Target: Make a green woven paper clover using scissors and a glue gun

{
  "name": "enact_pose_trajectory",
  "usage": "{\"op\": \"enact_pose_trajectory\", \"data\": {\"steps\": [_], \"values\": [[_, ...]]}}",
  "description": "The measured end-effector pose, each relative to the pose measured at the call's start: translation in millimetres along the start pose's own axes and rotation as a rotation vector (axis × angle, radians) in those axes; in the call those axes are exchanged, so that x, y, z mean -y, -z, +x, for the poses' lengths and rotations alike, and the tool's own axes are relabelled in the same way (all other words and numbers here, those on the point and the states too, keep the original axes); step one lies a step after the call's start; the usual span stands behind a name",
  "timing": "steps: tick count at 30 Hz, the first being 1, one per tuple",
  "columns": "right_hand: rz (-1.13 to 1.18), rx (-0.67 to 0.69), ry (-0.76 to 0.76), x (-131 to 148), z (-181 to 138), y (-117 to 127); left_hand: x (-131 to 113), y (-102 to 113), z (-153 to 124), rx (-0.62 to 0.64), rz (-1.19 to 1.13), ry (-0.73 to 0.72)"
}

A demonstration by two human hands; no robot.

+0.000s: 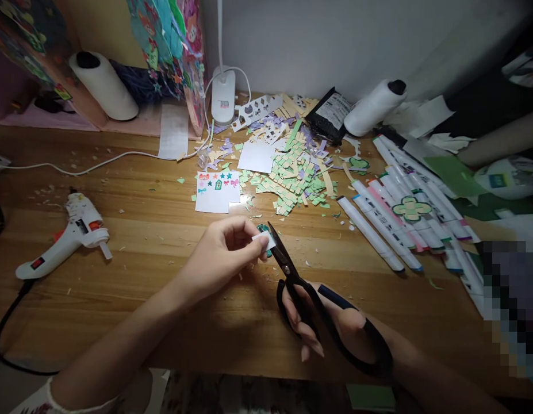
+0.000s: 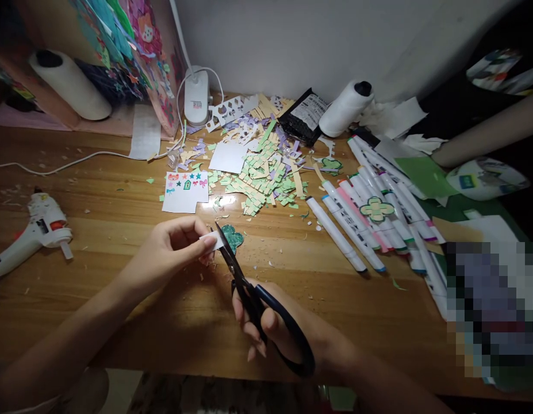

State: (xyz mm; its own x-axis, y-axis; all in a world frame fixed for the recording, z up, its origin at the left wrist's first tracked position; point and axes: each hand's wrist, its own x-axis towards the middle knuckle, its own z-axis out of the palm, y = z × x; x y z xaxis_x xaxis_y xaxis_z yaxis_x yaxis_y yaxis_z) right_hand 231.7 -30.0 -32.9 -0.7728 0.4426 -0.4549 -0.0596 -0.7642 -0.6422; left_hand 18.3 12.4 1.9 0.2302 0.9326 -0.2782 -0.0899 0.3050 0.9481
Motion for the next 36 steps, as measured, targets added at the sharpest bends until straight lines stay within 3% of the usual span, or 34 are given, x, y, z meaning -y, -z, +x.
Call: {"op": "enact_pose_trajectory", "data": {"steps": [7,18,21,25,27,30,33,36], "values": [[-0.094,-0.029,0.047,2.8,3.3,1.4,-0.9,-2.0,2.2,-0.035,0.012,0.035],[-0.346,-0.233,0.180,10.2,9.7,9.6,0.3,-2.4,4.6,-0.077,-0.055,0.093],[-0.616,-0.495,0.208,33.5,6.1,18.2,0.8,-3.0,4.0,-0.081,-0.048,0.110],[-1.338,-1.152,0.279,63.2,2.8,37.9,2.3,-4.0,3.4,-0.090,-0.092,0.157],[-1.509,-1.286,0.277,69.4,2.9,48.4,2.9,-5.3,2.7,-0.094,-0.130,0.187],[-1.620,-1.309,0.315,69.9,4.0,56.9,4.1,-8.5,1.2,-0.064,-0.168,0.222],[-1.628,-1.285,0.580,65.5,5.4,50.3,6.7,-13.3,-0.3,-0.027,-0.183,0.263],[-1.364,-0.978,0.747,57.1,8.2,30.4,10.6,-19.0,-1.7,0.015,-0.194,0.299]]}}
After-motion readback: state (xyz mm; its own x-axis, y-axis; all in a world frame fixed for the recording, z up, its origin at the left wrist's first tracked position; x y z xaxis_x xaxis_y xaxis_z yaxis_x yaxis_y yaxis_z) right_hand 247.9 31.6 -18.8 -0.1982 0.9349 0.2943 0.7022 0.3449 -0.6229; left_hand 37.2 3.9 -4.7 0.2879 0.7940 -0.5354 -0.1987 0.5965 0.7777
